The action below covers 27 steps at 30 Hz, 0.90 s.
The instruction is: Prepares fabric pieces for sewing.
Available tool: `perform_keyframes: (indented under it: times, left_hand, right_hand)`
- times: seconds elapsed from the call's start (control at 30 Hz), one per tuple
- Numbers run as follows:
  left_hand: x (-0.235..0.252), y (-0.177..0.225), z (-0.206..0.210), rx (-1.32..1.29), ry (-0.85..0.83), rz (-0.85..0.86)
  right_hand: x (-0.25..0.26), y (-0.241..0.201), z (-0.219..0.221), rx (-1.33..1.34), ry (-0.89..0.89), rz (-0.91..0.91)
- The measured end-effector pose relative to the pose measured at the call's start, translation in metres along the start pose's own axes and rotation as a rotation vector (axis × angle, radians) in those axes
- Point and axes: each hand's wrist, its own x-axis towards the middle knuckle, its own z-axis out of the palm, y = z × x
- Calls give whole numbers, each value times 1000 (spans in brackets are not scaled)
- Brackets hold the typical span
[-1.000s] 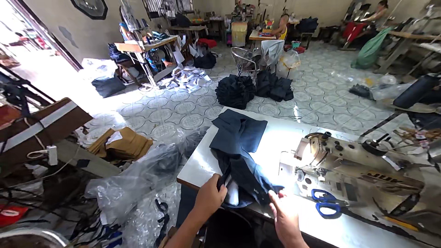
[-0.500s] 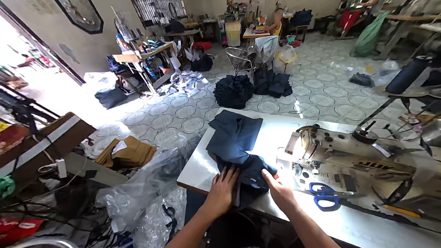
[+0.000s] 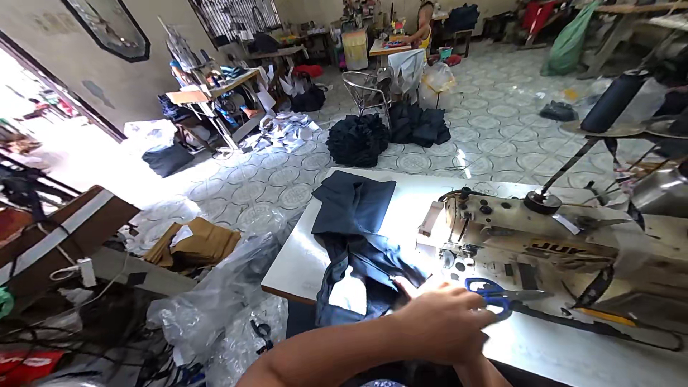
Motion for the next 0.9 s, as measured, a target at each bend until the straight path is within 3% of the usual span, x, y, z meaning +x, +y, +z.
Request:
perform_keyframes:
  times: [0.03, 0.1, 0.17, 0.3, 0.4, 0.5, 0.6, 0.77, 0.87, 0.9]
  left_hand:
    - [22, 3, 16, -40, -101, 43]
    - [60, 4, 47, -10, -233, 41]
    - [83, 2, 75, 27, -293, -41]
    - [87, -6, 96, 87, -298, -119]
    - [81, -7, 90, 66, -215, -125]
    - [79, -6, 84, 49, -189, -155]
    - [69, -3, 82, 92, -185, -129]
    - [20, 0, 58, -26, -27, 5]
    - [-25, -14, 29, -9, 67, -90]
    - [-40, -23, 21, -12, 114, -157]
  right_hand:
    - [5, 18, 1, 105, 129, -87]
    - [34, 74, 9, 289, 456, -443]
    - [50, 100, 9, 401, 514, -591]
    - [47, 97, 4, 541, 429, -550]
    - [39, 87, -3, 334, 441, -467]
    - [42, 96, -5, 236, 432, -502]
    - [47, 102, 1, 581, 383, -467]
    - [56, 98, -5, 914, 322, -316]
    - [45, 93, -13, 695, 384, -160]
    - [42, 100, -14, 680, 345, -243]
